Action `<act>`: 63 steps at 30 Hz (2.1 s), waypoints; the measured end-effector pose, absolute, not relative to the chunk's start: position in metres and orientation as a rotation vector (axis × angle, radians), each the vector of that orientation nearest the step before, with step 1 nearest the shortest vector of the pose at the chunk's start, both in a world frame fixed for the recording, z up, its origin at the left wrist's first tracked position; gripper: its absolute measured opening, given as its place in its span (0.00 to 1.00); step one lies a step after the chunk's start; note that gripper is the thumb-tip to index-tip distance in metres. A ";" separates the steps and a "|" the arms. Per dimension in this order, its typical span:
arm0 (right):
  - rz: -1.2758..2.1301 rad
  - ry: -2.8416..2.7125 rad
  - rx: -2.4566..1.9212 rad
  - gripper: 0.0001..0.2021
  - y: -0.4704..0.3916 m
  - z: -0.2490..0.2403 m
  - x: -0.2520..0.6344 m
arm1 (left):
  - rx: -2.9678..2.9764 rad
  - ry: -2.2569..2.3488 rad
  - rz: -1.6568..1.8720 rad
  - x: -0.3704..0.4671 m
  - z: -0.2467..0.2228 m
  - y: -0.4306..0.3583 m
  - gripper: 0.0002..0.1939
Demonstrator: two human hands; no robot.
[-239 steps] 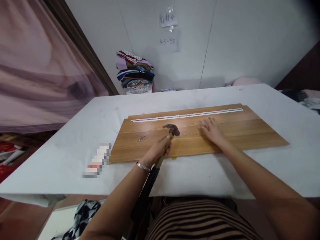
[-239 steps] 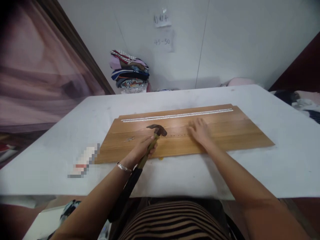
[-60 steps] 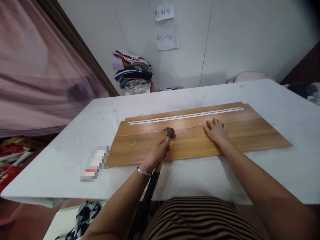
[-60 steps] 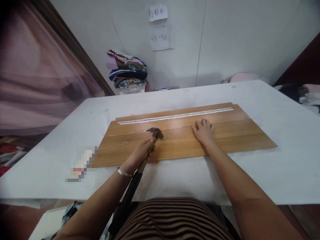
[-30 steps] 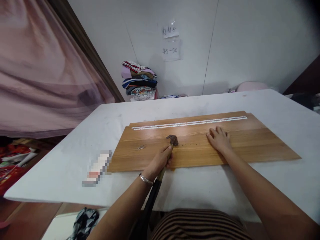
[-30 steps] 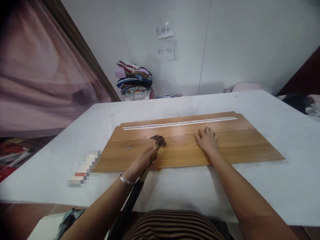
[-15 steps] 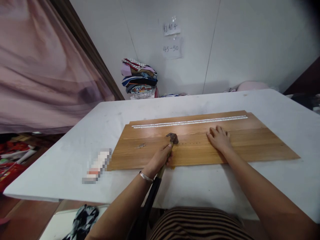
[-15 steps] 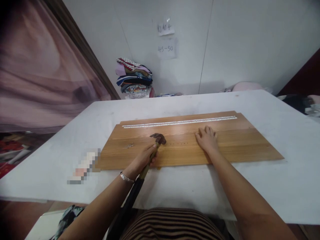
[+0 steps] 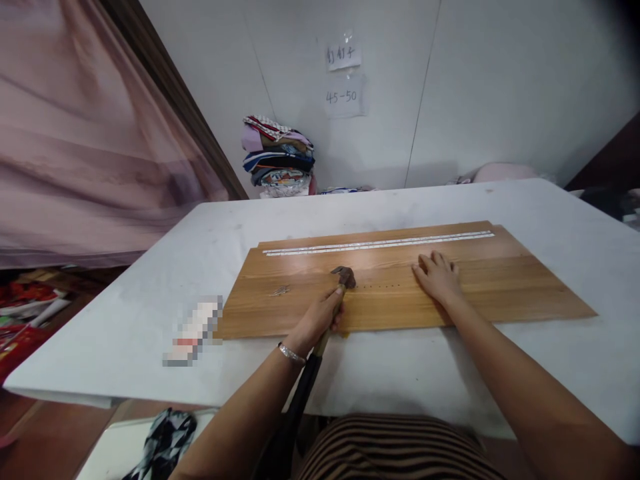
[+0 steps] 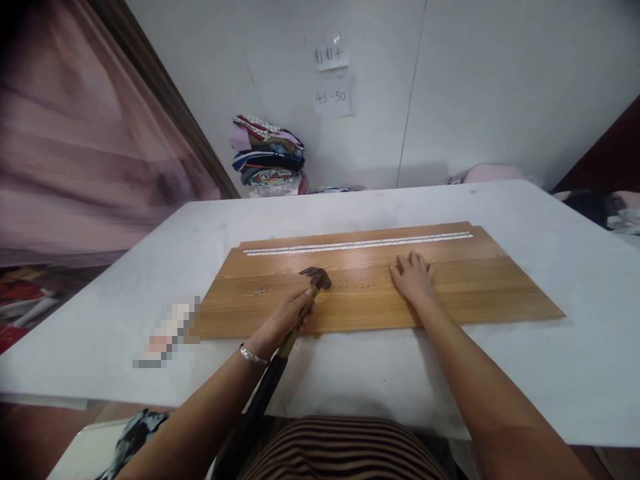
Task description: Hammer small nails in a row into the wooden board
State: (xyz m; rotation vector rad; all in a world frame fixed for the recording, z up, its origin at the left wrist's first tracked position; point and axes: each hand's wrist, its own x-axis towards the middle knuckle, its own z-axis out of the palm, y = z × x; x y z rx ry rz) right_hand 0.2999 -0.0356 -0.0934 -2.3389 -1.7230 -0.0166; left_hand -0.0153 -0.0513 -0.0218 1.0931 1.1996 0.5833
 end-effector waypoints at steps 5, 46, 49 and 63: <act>-0.016 -1.724 -2.343 0.24 -0.035 -0.094 0.301 | 1.093 1.194 0.585 -0.014 -0.021 -0.052 0.23; -0.008 -1.721 -2.330 0.24 -0.035 -0.096 0.301 | 1.100 1.236 0.557 -0.012 -0.018 -0.052 0.21; -0.006 -1.726 -2.332 0.24 -0.035 -0.096 0.301 | 1.105 1.225 0.570 -0.012 -0.017 -0.052 0.22; 0.005 -1.719 -2.330 0.24 -0.034 -0.095 0.301 | 1.123 1.214 0.572 -0.013 -0.022 -0.050 0.21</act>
